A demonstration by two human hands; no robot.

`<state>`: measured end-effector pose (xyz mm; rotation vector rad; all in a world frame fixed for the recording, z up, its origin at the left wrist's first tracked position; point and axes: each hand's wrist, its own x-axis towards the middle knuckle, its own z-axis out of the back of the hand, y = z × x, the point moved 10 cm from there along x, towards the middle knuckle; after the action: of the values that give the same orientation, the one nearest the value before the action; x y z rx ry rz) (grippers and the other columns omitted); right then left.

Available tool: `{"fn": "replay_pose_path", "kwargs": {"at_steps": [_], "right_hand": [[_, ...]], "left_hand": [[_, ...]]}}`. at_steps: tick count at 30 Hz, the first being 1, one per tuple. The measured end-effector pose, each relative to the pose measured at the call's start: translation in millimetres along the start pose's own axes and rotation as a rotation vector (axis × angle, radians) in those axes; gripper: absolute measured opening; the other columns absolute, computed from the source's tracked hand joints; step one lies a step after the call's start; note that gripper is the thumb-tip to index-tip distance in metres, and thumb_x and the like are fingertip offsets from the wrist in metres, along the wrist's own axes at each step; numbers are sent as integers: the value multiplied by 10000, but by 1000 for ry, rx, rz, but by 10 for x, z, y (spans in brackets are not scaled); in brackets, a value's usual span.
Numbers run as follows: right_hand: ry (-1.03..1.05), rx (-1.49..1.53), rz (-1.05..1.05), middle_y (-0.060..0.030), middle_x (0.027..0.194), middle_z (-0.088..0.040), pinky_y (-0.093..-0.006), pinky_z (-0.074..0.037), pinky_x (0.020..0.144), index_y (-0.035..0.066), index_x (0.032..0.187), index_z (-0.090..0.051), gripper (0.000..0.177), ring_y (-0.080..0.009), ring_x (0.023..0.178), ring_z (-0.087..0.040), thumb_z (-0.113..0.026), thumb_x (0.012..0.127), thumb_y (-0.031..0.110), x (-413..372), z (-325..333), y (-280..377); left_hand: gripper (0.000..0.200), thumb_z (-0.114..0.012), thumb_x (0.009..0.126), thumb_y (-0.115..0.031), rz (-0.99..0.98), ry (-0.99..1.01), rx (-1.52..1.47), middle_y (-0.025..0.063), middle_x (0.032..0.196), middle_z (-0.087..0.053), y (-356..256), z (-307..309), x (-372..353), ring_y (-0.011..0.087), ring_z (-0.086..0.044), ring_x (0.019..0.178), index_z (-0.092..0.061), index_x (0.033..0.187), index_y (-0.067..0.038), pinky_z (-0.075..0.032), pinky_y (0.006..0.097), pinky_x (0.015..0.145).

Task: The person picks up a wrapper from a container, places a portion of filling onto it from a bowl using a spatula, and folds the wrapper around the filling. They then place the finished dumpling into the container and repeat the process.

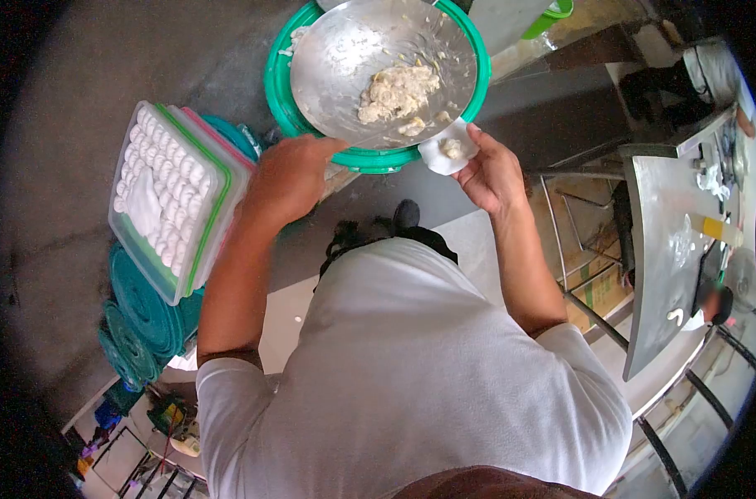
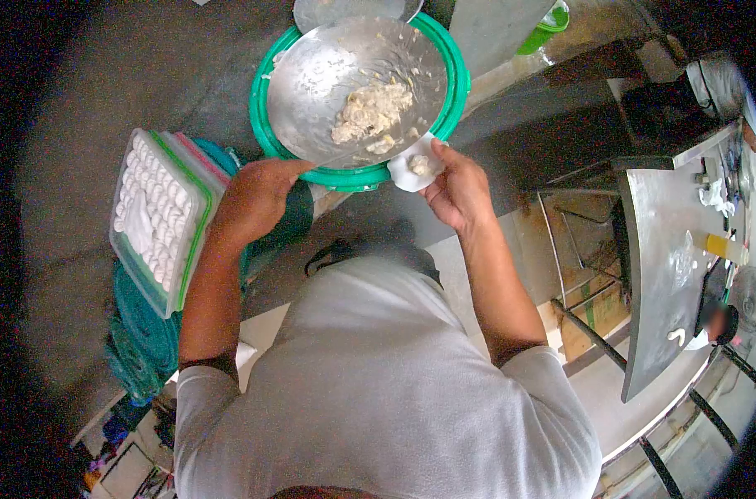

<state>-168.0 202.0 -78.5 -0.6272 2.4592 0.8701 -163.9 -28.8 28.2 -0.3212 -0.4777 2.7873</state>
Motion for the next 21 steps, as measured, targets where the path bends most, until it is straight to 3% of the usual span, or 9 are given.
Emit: {"fn": "replay_pose_path", "kwargs": {"at_steps": [7, 11, 14, 16, 20, 21], "right_hand": [[-8, 31, 2, -243, 1270, -567, -511, -510, 987, -99, 1282, -469, 396, -347, 1133, -613, -446, 1040, 213, -14, -34, 4], [19, 20, -9, -239, 1271, -570, -507, -514, 984, -96, 1283, -468, 400, -345, 1128, -617, -436, 1044, 223, 15, 18, -4], [15, 16, -10, -235, 1265, -577, -500, -519, 977, -92, 1279, -471, 398, -341, 1114, -626, -432, 1046, 228, 25, 0, -9], [31, 1, 9, -232, 1260, -581, -499, -522, 975, -90, 1279, -472, 397, -339, 1111, -628, -431, 1046, 228, 47, 19, 27], [20, -36, 20, -228, 1246, -589, -496, -531, 962, -89, 1274, -477, 397, -336, 1110, -630, -432, 1045, 233, 38, 60, 28], [24, -37, 20, -228, 1246, -589, -496, -531, 962, -89, 1274, -477, 397, -336, 1110, -630, -432, 1045, 233, 33, 29, 28]], "left_hand": [[298, -511, 931, -63, 21, -92, -5, 232, 953, -667, -91, 122, -60, 391, -650, 920, -675, 1180, -68, -511, 456, 838], [316, -500, 913, -31, 77, -42, -107, 231, 975, -669, -72, 111, -36, 393, -649, 941, -674, 1176, -55, -509, 460, 846], [357, -490, 875, 6, 38, -7, -5, 230, 1019, -670, -1, -58, 80, 387, -648, 978, -670, 1179, -46, -505, 467, 869], [389, -489, 842, 18, 134, -99, 116, 236, 1057, -667, 80, 74, 143, 386, -646, 1006, -664, 1185, -38, -500, 474, 897], [400, -486, 841, 6, 74, -126, 53, 241, 1057, -665, -272, 83, 249, 382, -647, 1007, -663, 1195, -52, -500, 474, 901], [400, -482, 847, -4, 92, -57, 87, 242, 1057, -664, -284, -36, 345, 385, -645, 1007, -662, 1200, -56, -500, 476, 900]]}}
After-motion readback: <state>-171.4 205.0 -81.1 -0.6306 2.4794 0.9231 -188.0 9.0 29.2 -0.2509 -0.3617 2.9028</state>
